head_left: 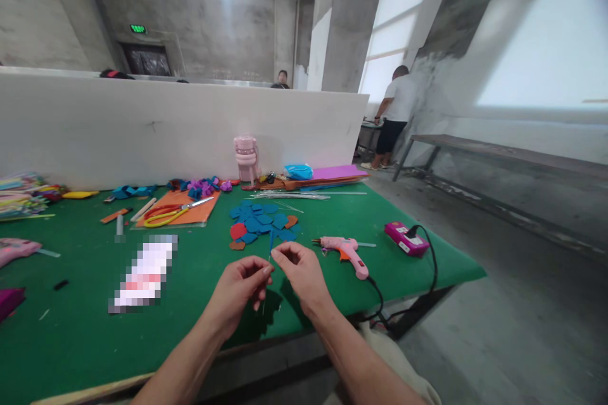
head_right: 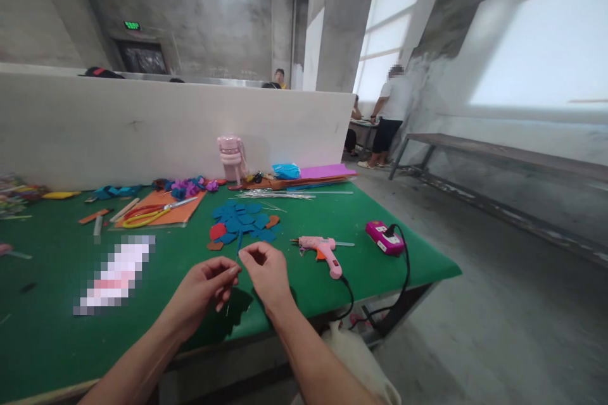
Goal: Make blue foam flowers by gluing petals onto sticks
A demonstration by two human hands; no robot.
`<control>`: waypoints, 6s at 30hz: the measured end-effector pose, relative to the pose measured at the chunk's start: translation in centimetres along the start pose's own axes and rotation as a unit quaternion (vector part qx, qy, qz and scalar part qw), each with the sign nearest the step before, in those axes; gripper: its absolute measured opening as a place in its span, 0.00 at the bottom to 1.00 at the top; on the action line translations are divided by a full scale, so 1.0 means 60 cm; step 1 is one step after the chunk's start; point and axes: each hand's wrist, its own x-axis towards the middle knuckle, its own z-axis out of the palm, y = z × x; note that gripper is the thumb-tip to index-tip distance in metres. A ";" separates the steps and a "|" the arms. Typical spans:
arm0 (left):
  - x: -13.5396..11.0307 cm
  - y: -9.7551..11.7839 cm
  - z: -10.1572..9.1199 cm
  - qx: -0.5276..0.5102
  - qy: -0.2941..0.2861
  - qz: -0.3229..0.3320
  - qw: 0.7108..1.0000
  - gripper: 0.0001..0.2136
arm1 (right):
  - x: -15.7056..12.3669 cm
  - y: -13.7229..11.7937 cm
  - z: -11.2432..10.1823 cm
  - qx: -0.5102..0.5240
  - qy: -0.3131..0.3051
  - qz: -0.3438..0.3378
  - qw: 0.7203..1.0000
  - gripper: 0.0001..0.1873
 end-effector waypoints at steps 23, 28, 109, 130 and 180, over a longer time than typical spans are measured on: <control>0.002 -0.004 -0.004 -0.043 -0.009 -0.013 0.999 0.11 | -0.001 -0.002 0.000 0.020 -0.002 0.009 1.000 0.08; -0.002 0.002 0.000 -0.046 -0.014 -0.011 0.999 0.12 | -0.001 -0.010 0.000 0.059 -0.004 0.032 0.998 0.07; -0.003 0.002 0.004 0.111 0.055 0.077 0.989 0.11 | -0.002 -0.025 -0.010 0.019 -0.069 0.062 0.996 0.09; -0.006 0.008 0.007 0.088 0.050 0.065 0.993 0.11 | -0.002 -0.019 -0.014 0.005 -0.076 0.047 0.996 0.08; 0.004 0.000 -0.002 -0.014 0.093 0.047 0.994 0.14 | -0.004 -0.009 -0.002 0.082 -0.037 0.053 0.995 0.11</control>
